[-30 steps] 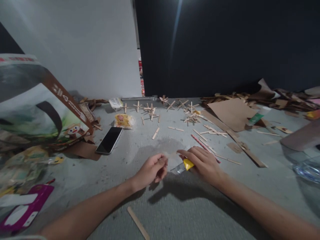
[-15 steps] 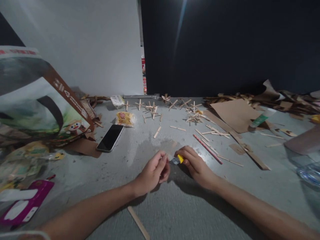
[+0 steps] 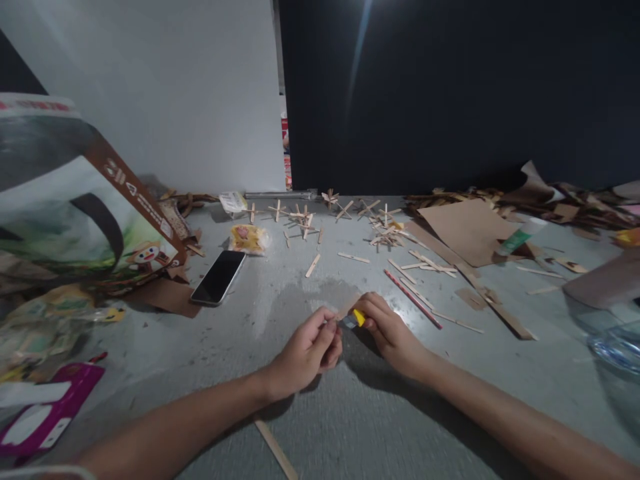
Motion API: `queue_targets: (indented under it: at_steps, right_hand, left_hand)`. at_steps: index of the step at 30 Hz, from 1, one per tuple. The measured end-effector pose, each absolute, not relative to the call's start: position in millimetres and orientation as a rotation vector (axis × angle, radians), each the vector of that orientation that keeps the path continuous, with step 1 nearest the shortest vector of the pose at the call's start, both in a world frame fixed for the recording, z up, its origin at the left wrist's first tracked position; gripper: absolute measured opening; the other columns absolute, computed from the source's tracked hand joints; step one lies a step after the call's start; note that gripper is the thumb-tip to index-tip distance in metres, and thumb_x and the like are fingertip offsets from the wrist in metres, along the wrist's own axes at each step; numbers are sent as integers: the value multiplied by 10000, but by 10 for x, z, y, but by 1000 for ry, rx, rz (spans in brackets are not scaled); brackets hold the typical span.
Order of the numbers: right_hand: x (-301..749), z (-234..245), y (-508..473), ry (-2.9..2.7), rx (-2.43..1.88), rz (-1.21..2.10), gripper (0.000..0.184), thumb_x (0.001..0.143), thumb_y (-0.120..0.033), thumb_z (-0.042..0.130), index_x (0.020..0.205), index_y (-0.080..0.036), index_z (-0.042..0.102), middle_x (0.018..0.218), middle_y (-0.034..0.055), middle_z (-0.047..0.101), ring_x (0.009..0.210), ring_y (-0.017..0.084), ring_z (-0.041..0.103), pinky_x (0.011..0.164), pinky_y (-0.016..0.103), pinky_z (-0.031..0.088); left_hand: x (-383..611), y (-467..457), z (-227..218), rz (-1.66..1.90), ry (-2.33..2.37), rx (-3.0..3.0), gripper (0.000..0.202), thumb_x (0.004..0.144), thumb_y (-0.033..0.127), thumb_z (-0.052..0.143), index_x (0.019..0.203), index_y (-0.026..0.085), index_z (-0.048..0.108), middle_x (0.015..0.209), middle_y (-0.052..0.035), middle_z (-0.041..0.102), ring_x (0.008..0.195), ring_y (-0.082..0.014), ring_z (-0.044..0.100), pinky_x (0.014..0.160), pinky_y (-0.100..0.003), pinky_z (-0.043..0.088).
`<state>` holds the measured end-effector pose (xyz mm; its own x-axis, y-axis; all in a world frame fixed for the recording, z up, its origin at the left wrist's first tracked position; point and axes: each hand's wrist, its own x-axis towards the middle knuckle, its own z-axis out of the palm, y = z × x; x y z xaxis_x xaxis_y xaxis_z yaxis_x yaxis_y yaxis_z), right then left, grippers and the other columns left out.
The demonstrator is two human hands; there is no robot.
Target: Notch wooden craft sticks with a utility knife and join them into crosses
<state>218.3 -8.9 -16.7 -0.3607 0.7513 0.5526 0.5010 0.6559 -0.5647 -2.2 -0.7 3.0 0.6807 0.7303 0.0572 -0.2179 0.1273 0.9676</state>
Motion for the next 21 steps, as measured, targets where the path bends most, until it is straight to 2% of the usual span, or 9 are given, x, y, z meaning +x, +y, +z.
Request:
queue_targets:
  at_steps: [6,12,17,21]
  right_hand:
    - [2191,-175,-86,-2046,-977,404,292,1160,-266,342,1146,-231,632,993,103,633,926,276,584,827,396,492]
    - [2178,-168,-87,-2044,-967,375,267,1147,-216,335,1119,-230,600,962,87,611,890,266,559,795,384,471]
    - [2182,-160,-78,-2061,-976,355,250,1134,-185,341,1101,-228,586,953,84,609,888,270,549,792,391,459]
    - [2187,-163,-54,-2071,-1011,326,244,1134,-185,347,1092,-223,585,949,83,617,876,267,547,797,399,452]
  left_hand:
    - [-50,-5,8,708,565,1322,509,1026,714,541,887,230,471,593,90,465,486,-83,360,460,-207,274]
    - [-66,16,1,671,588,1332,565,996,758,545,841,215,521,544,93,438,452,-82,353,460,-222,284]
    - [-73,53,41,600,642,1301,609,950,791,591,794,206,526,626,46,540,446,-73,426,442,-220,284]
    - [-70,79,50,575,649,1265,587,934,781,620,825,210,534,596,72,500,414,-73,398,428,-220,268]
